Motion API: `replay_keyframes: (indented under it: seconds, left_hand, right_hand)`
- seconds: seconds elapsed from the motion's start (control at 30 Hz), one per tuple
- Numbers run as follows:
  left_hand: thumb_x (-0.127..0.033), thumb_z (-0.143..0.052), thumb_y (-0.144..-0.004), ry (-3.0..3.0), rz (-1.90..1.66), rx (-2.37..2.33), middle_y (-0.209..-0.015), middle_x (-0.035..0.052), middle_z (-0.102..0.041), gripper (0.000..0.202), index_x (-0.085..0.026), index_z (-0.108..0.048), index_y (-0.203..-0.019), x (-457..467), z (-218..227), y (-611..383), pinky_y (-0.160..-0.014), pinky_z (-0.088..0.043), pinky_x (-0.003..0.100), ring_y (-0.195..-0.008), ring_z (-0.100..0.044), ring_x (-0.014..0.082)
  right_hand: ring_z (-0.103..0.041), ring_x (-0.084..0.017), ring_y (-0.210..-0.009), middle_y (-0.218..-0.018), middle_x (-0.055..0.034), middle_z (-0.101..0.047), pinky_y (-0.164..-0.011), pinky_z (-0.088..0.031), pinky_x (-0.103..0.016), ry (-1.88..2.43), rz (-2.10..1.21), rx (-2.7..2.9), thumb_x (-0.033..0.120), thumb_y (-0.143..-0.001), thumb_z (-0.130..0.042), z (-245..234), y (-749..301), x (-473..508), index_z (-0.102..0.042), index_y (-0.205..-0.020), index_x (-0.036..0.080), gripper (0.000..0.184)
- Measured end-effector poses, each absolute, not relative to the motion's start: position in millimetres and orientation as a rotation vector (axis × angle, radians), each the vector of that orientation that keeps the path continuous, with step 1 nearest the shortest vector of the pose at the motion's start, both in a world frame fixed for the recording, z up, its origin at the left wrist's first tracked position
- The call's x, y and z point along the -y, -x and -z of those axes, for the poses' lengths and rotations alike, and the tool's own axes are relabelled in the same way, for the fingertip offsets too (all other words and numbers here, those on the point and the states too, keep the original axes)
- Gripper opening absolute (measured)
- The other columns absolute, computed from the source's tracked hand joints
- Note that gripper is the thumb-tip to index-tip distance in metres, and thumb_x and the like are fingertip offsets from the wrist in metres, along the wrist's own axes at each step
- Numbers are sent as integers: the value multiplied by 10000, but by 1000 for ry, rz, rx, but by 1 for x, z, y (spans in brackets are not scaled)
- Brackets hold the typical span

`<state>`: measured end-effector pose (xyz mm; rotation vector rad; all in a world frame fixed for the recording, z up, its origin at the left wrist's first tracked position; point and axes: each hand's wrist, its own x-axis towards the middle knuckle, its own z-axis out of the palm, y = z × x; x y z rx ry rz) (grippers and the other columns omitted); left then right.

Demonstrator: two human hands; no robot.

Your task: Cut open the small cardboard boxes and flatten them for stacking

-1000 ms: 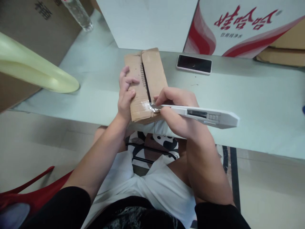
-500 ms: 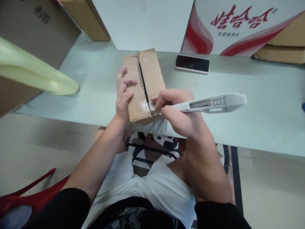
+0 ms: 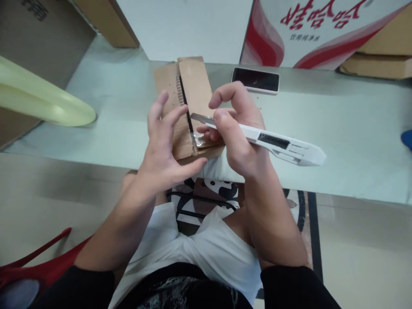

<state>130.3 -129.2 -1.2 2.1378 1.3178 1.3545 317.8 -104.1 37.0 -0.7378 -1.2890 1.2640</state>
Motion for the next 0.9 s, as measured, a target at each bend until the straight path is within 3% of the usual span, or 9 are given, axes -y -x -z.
replay_keyframes:
  seconds: [0.17, 0.33, 0.5, 0.7, 0.9]
  left_hand:
    - [-637, -747, -896, -2105, -1468, -1394, -1545, 101, -484, 570, -356, -544, -1348, 134, 3, -126, -1236, -451, 643, -1517, -458, 369]
    - [-449, -710, -937, -2251, -1776, -1411, -1198, 69, -610, 320, -317, -635, -1219, 137, 2, -117, -982, -611, 503, -1146, -653, 265]
    - [-352, -666, -960, -2187, -1862, -1456, -1112, 50, -628, 281, -359, -661, -1241, 142, 6, -114, -881, -608, 449, -1038, -668, 241]
    - [-384, -673, -955, -2149, -1827, -1568, -1115, 52, -611, 256, -446, -679, -1203, 146, 12, -106, -866, -587, 482, -1025, -644, 264]
    - [-316, -620, -982, -2195, -1960, -1435, -1091, 56, -539, 177, -387, -722, -1108, 141, 16, -108, -777, -548, 428, -931, -594, 229]
  right_hand:
    - [-705, -166, -708, -722, 43, -642, -743, -622, -335, 854, -1244, 1356, 561, -948, -706, -38, -316, 106, -607, -980, 286, 294]
    - [-730, -170, -756, -780, 35, -673, -750, -617, -332, 888, -1231, 1381, 592, -948, -698, -41, -317, 107, -599, -1003, 292, 321]
    - [-749, -200, -811, -801, 18, -672, -801, -634, -370, 952, -1241, 1408, 640, -937, -678, -43, -317, 107, -597, -1014, 299, 359]
    - [-765, -235, -915, -864, -15, -679, -861, -642, -397, 1026, -1244, 1453, 749, -909, -631, -42, -318, 108, -615, -1083, 296, 486]
    - [-768, -231, -928, -893, -15, -683, -853, -642, -388, 1016, -1235, 1443, 734, -919, -634, -39, -319, 107, -620, -1082, 295, 469]
